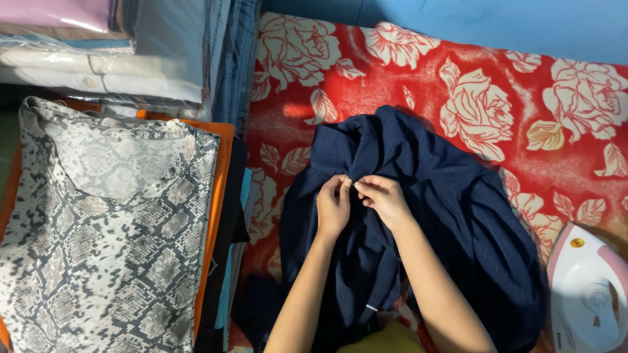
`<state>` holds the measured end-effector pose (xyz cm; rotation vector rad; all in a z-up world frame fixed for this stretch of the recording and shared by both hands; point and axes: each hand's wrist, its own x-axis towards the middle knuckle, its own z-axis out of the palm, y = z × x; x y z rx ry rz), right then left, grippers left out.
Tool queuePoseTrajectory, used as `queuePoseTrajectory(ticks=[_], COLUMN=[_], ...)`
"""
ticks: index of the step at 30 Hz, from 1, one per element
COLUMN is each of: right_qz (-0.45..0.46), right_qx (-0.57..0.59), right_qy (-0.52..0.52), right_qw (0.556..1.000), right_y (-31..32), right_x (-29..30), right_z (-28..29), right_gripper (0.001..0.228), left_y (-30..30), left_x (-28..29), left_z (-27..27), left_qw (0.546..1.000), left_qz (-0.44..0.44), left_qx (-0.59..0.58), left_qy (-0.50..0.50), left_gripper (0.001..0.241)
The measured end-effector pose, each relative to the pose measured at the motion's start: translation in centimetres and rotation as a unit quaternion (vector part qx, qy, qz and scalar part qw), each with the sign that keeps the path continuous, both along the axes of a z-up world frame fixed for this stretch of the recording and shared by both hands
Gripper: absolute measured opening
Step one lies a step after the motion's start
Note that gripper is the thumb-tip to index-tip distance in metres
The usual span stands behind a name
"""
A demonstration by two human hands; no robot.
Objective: The person buttons a dark blue shirt laid out on a floral-patterned surface. They then spray the shirt with water from a spray bottle and iron it with a pink and white iron. The person smooths the fabric with their hands and flips the shirt over to continue ironing.
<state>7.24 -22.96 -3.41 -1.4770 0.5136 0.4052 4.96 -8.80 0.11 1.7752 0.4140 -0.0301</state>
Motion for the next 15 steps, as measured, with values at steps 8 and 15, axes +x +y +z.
queuePoseTrajectory(ticks=[8,15], right_qz=[0.034,0.026], right_qx=[0.01,-0.512], right_qy=[-0.015,-0.383], right_qw=[0.999,0.768], right_y=[-1.5,-8.3], right_x=[0.9,10.2], right_z=[0.5,4.2], right_gripper=[0.02,0.07], left_y=[0.9,7.0], left_x=[-0.7,3.2], left_z=[1.1,5.7], left_qw=[0.953,0.998], left_qz=[-0.011,0.056], left_qx=[0.27,0.032], left_qy=[-0.133,0.003], left_gripper=[0.014,0.067])
